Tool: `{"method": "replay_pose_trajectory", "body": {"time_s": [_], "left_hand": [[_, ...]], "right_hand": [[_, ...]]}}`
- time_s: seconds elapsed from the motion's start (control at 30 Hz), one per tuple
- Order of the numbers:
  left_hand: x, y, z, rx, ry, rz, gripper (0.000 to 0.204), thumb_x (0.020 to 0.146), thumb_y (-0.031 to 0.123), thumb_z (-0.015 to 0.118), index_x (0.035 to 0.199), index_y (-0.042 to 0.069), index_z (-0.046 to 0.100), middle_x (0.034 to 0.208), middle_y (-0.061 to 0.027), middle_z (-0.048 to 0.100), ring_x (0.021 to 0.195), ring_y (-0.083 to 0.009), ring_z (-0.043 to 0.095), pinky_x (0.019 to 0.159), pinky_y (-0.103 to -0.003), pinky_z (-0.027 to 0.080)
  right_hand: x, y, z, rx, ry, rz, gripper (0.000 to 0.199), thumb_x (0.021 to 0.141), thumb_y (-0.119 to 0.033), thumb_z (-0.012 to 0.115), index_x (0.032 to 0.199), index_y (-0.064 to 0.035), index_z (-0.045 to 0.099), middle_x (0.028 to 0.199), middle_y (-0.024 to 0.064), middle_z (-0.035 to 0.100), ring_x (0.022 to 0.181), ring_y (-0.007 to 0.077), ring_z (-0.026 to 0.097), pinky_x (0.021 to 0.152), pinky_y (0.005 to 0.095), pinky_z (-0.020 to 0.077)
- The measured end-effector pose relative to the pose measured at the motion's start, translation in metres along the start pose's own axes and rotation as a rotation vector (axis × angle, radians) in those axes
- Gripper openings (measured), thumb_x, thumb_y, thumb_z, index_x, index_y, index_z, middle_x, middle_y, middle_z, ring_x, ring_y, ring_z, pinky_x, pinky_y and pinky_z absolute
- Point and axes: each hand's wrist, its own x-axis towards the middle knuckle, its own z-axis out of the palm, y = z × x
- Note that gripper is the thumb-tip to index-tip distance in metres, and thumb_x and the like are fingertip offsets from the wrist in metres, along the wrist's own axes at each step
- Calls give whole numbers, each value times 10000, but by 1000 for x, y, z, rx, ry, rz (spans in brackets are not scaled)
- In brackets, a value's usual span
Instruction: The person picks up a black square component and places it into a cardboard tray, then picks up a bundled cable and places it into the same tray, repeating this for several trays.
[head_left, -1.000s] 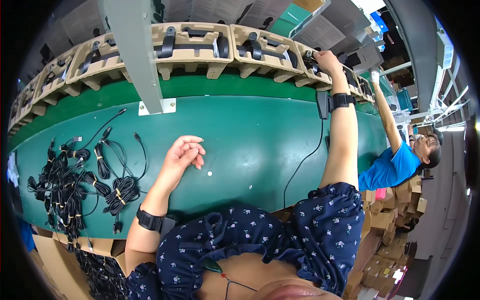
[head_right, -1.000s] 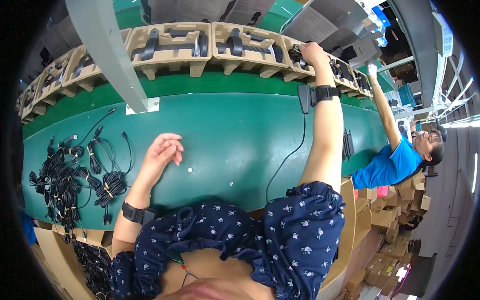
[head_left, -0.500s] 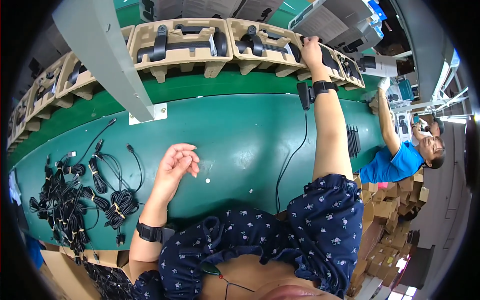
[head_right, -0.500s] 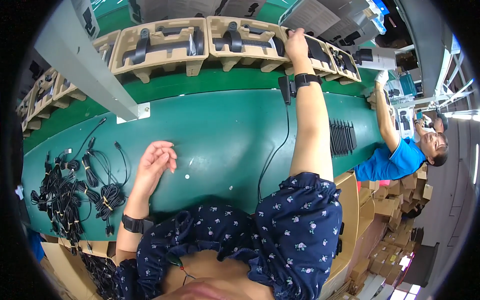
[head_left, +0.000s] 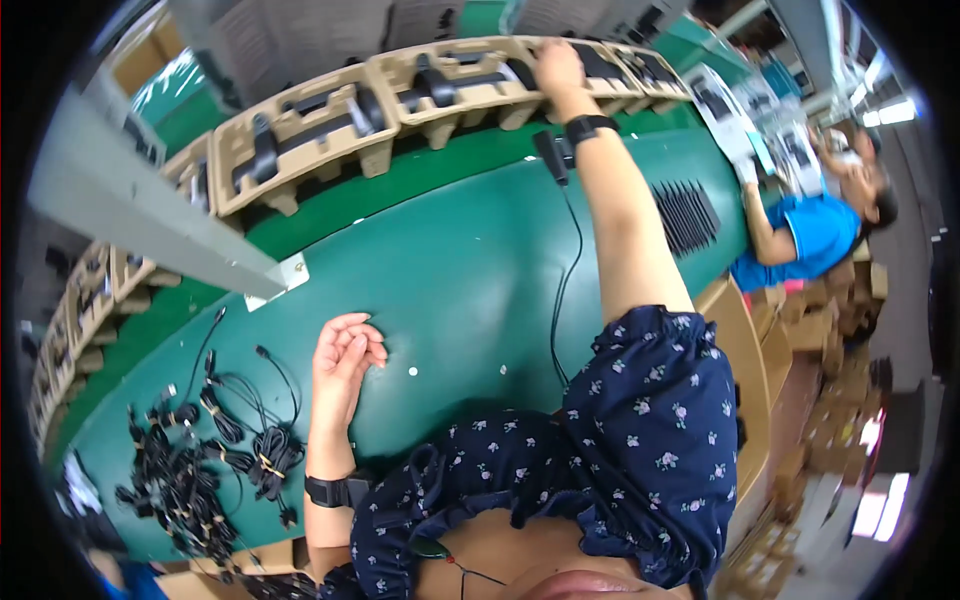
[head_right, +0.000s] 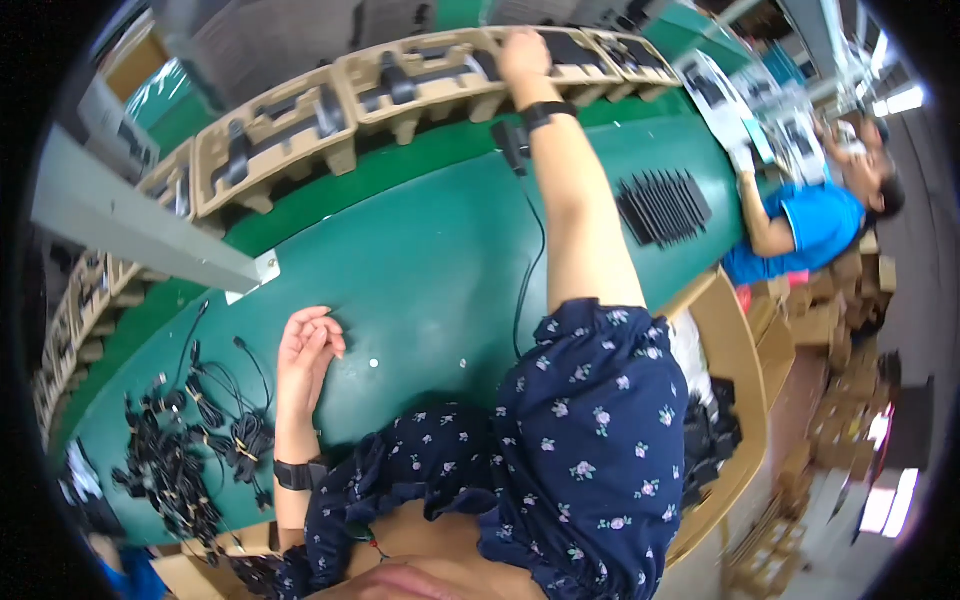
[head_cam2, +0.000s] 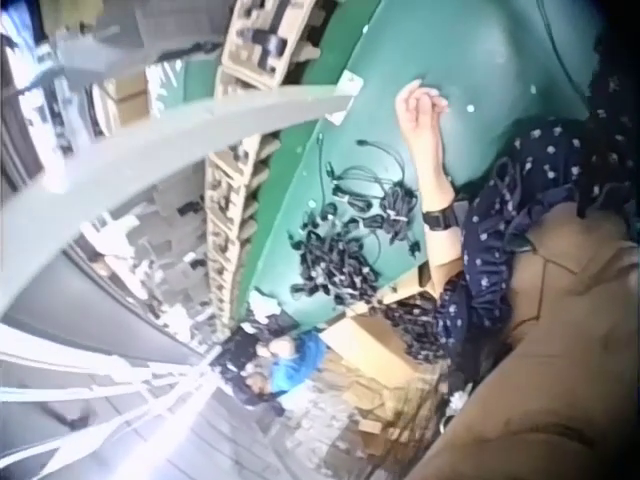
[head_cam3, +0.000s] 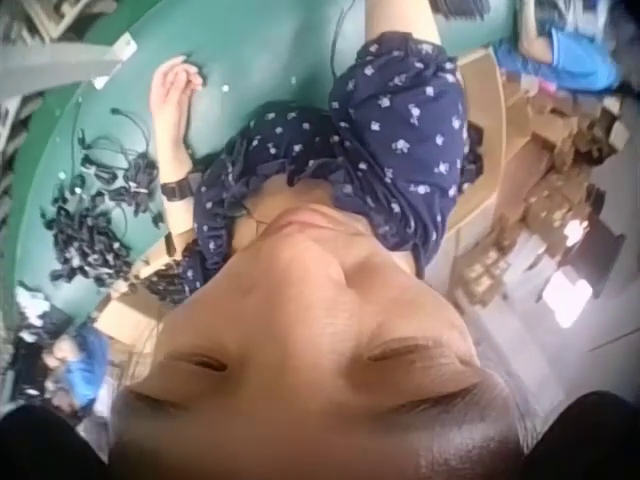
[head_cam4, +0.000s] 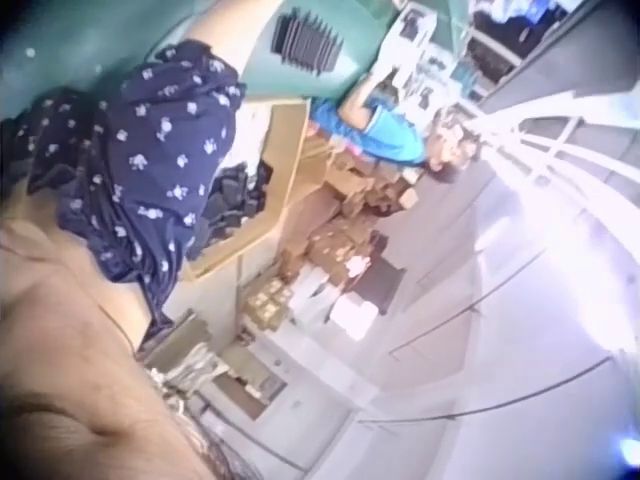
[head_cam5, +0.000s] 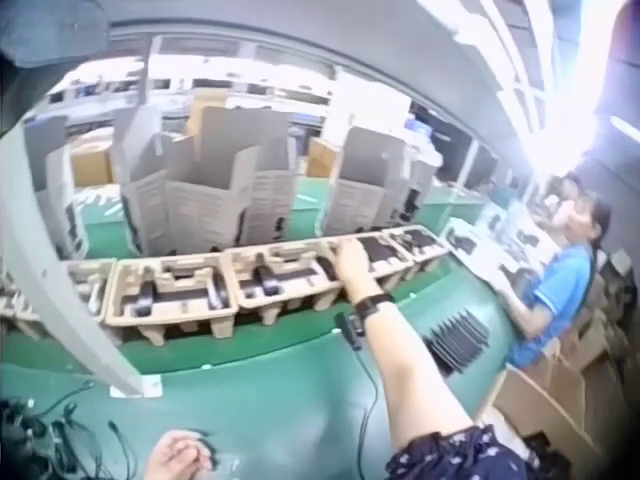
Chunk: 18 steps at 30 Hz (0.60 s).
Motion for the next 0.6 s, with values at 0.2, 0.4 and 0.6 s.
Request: {"method": "replay_pose_trajectory", "body": {"time_s": [0.2, 0.4, 0.6], "left_hand": [[1, -1, 2, 34, -53, 32, 261, 879, 95, 503, 1117, 2, 450, 904, -97, 543, 746, -143, 522, 657, -252, 434], [2, -2, -5, 50, -48, 41, 271, 879, 87, 501, 1128, -5, 449, 905, -98, 534, 731, -130, 497, 658, -234, 414], [1, -2, -18, -98, -46, 10, 305, 855, 49, 525, 1144, -4, 444, 946, -91, 523, 778, -129, 495, 681, -229, 414]], "right_hand": [[-58, 23, -54, 52, 487, -239, 214, 740, -208, 619, 935, -125, 583, 886, 72, 545, 824, 263, 539, 679, 403, 437], [-130, 191, -85, -288, 229, 159, 262, 795, -376, 536, 976, -223, 650, 960, 44, 616, 897, 223, 586, 748, 362, 480], [-229, 281, -115, -158, -382, 827, 618, 790, -633, 397, 1321, -319, 363, 1409, 148, 260, 1315, 289, 216, 1035, 535, 143]]}}
